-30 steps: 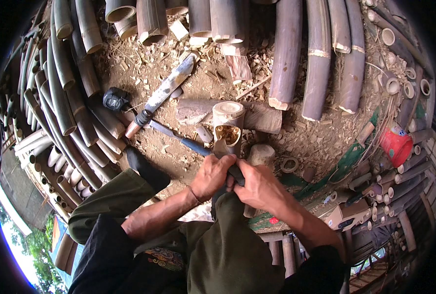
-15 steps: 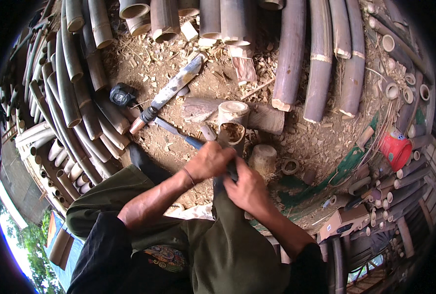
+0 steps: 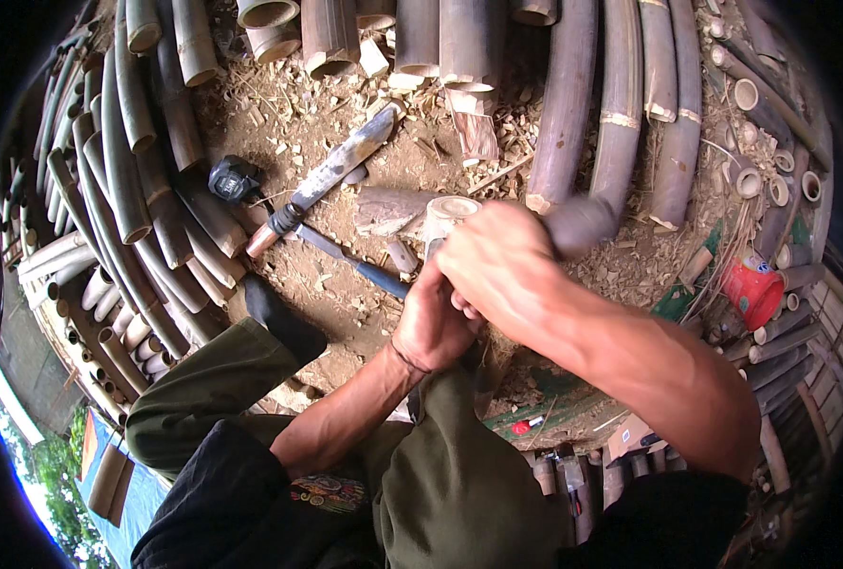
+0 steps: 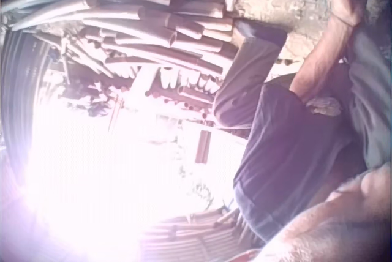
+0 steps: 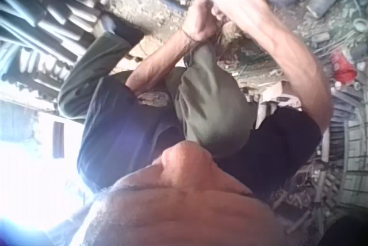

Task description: The person sits on the ground surrounded by bamboo pieces and uses a knife to carve and smooth the ends of bamboo segments. They repeatedly pick up a piece, shave the rim, and place it back down among the others.

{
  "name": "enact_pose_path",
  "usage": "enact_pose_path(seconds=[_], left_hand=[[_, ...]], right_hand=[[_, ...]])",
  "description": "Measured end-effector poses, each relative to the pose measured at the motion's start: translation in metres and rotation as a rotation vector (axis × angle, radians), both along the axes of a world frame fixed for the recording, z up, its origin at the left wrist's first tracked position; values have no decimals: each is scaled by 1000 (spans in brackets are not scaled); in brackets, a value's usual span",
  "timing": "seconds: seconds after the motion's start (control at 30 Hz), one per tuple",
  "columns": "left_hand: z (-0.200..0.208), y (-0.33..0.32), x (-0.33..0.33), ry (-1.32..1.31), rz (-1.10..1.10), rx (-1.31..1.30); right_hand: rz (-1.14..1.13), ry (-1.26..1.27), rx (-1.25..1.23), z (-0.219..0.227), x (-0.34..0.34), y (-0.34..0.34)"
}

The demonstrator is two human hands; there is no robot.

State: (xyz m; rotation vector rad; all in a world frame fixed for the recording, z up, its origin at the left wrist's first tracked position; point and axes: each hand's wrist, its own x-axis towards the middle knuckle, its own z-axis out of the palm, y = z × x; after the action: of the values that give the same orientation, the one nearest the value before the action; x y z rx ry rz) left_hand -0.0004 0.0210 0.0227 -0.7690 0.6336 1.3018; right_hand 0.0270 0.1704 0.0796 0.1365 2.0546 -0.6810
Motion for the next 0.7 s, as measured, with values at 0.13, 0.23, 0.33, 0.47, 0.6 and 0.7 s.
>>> enact_pose_path(seconds=[0.13, 0.23, 0.33, 0.47, 0.6, 0.7], left_hand=[[2, 5, -7, 20, 19, -28], [-8, 4, 1, 640, -576, -111], [12, 3, -9, 839, -850, 22], [-9, -14, -1, 476, -361, 51], [-14, -15, -2, 6, 85, 135], [7, -3, -12, -53, 50, 55]], right_hand=[[-241, -11, -7, -6, -16, 2], [-668, 280, 159, -10, 63, -29], [-753, 275, 242, 1, 80, -61], [-341, 226, 265, 10, 39, -35], [58, 162, 177, 4, -9, -13], [83, 101, 136, -6, -27, 4]])
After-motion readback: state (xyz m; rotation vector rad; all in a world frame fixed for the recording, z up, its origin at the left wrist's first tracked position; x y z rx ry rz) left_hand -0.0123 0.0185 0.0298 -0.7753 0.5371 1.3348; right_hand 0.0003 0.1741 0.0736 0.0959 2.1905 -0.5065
